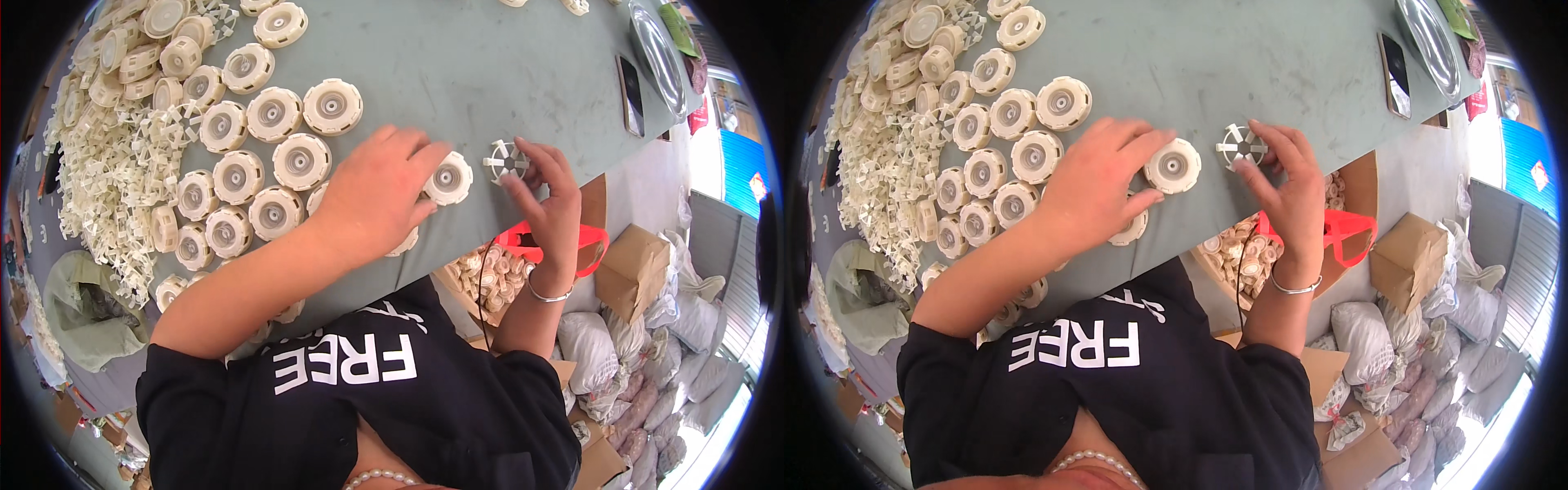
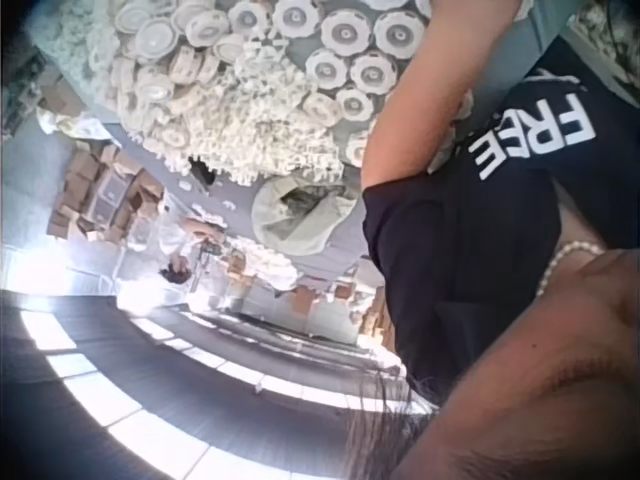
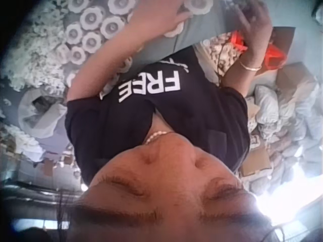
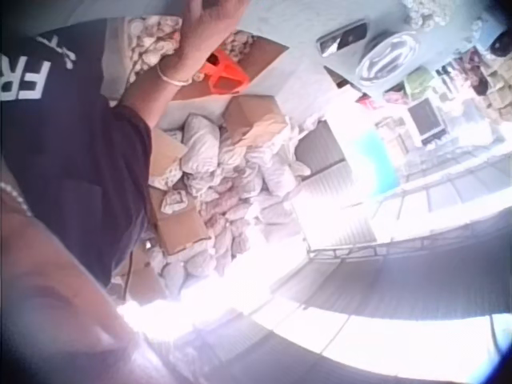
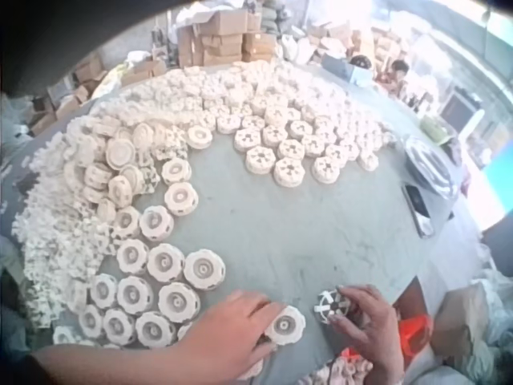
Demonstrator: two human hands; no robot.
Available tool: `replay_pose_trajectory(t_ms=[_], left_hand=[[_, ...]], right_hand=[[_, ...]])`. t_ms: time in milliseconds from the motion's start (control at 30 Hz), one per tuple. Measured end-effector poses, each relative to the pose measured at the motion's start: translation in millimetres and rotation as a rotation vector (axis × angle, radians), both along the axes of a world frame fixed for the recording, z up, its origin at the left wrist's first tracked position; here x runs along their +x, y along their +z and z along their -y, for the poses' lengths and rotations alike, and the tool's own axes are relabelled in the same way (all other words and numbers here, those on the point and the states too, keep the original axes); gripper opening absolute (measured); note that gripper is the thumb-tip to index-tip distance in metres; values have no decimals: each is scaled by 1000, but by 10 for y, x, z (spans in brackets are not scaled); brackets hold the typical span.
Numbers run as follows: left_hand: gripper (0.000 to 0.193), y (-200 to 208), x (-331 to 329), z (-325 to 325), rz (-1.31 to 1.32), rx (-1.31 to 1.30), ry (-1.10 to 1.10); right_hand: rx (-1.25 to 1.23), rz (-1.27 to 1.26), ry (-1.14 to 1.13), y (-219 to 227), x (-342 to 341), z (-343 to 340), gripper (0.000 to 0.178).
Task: The person assembles small white plastic components on a table. They pick up a base piece, insert a metal spring, and then fit a cross-shaped plastic piece into the center. The person repeats this process for multiple units, organizing the finished assemblies on the table.
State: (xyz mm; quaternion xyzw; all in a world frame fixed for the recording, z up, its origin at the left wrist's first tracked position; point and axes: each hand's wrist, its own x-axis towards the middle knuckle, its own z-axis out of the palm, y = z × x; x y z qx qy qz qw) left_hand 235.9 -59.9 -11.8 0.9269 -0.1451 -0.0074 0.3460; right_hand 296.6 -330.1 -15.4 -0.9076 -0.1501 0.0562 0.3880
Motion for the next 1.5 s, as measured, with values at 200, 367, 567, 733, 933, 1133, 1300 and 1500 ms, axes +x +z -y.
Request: replay_pose_trajectory(t_ms=[200, 367, 567, 733, 933, 1133, 1300, 1500], left_hand=[[43, -33, -16, 3, 7, -78, 15], [38, -50, -9, -29, 26, -172, 80], [42, 28, 1, -64, -174, -296, 105], [42, 6, 27, -46, -194, -287, 98], [38, -23, 45, 6, -254, -257, 120], [34, -88, 41, 44, -218, -260, 121], [30, 263, 267, -446, 115, -151, 175], [45, 633, 323, -2144, 213, 384, 708]], right_hand=[[5, 20, 85, 128, 46, -62, 63], [103, 15, 126, 99, 32, -119, 65], [70, 87, 290, 229, -200, -460, 67], [69, 131, 361, 133, -187, -487, 66], [-166, 197, 403, 77, -250, -502, 70], [-339, 213, 390, -62, -452, -575, 82], [-472, 569, 348, -140, 539, -437, 75], [-31, 561, 425, 151, 1236, -1520, 42]])
